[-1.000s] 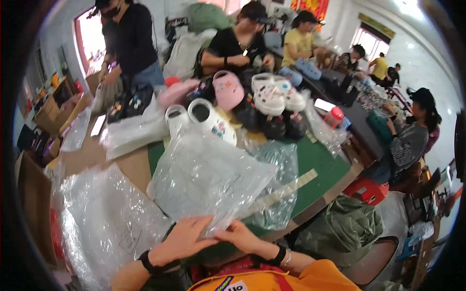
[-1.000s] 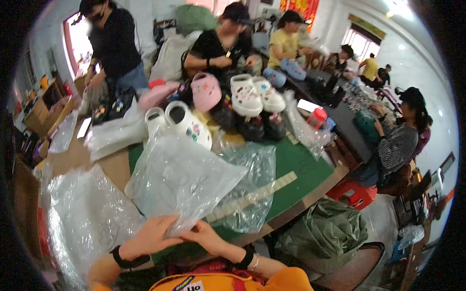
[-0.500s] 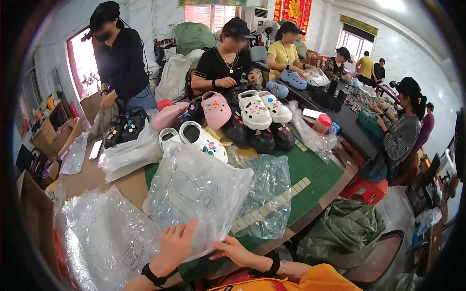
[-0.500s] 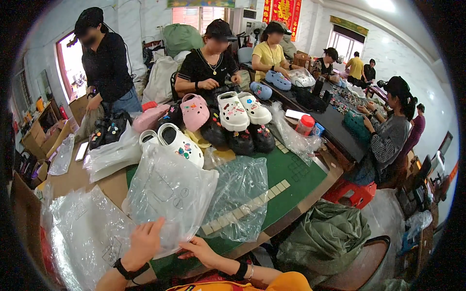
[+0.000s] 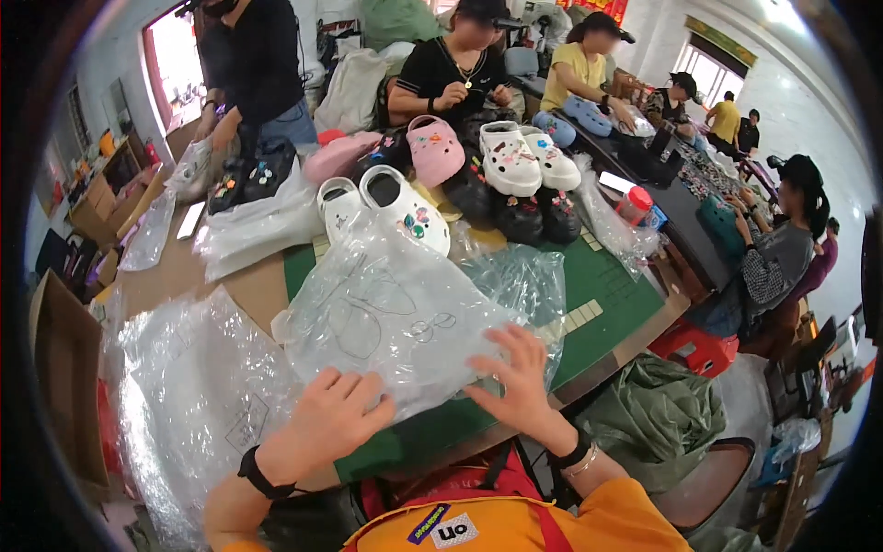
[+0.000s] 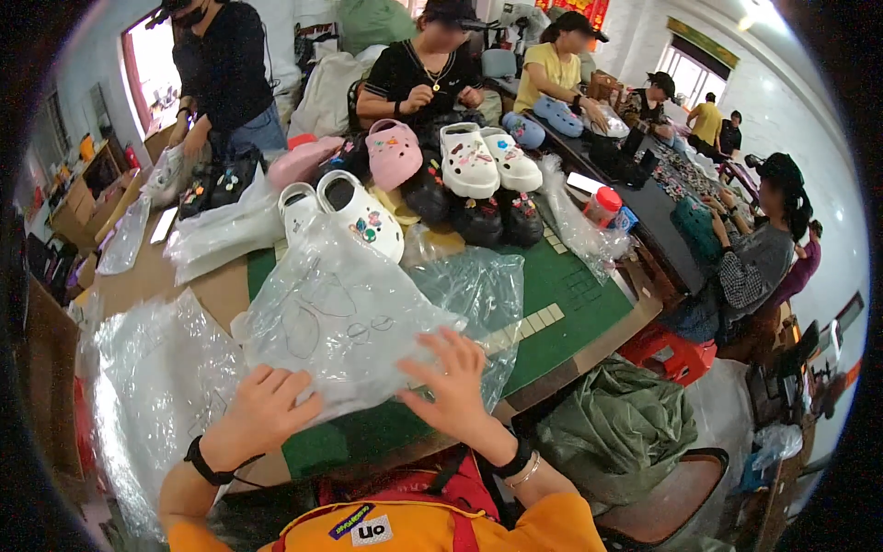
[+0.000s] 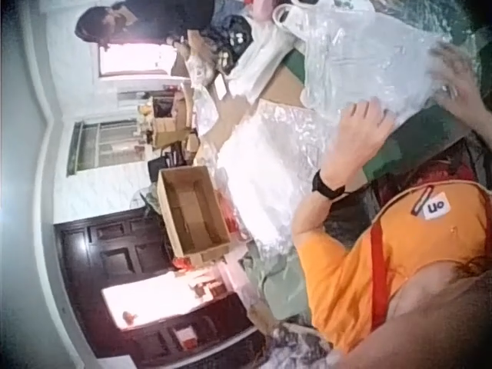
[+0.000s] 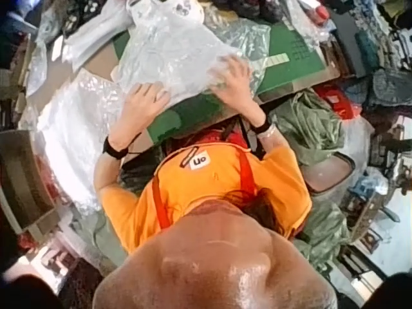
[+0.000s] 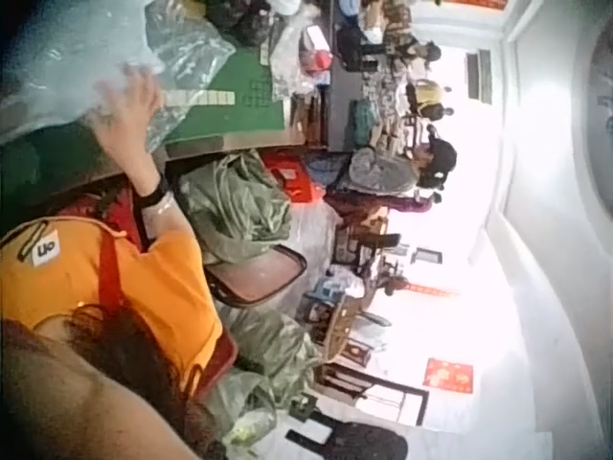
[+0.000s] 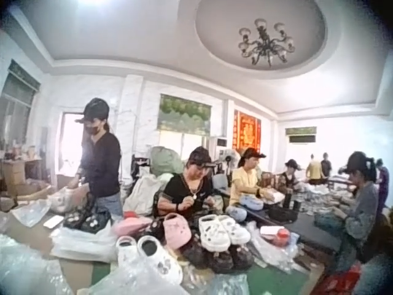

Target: Packaging decorated clog-style shoes into individual plastic bags at a manufacturing workstation.

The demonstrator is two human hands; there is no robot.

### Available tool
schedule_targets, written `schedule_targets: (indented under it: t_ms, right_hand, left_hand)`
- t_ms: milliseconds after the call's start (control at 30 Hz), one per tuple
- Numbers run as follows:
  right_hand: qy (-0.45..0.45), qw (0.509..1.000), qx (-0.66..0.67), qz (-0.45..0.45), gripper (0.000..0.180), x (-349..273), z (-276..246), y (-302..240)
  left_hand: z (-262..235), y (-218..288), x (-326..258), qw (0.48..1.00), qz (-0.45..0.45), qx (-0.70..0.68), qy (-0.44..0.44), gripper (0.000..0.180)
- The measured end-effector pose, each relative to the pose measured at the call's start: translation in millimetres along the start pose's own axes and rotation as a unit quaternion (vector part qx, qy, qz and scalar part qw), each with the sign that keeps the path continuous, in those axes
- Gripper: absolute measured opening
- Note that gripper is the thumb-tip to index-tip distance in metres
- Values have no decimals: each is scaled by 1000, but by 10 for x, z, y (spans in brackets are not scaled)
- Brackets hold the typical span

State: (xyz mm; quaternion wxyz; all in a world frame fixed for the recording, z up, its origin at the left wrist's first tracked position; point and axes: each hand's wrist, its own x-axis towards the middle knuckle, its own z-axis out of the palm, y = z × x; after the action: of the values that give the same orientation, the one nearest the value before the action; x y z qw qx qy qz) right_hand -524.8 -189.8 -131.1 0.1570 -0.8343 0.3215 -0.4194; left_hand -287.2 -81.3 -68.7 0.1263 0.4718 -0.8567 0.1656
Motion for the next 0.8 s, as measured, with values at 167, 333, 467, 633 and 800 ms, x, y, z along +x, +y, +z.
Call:
schedule_targets:
  t_ms: [167,333,467,633,800]
  right_hand:
    - [-138,963,-98,-209,27,102,110,-11]
    - [-211,932,-150,-253,32,227,139,-18]
    - [-178,941,-208,-200,34,155,203,103]
    - [-171,959,-172,-144,43,178,228,27]
    - [-198,961,-102,-163,39,130,205,175]
  left_hand:
    - [50,43,-38,998,14,34,-44,23]
    - [-93,6,-158,997,0,70,-38,21]
    - [-210,-10,-228,995,-31,96,-22,20]
    - [-171,-54,-313,990,-69,121,-35,23]
    - [-84,-76,-474,975,-168,135,-54,39]
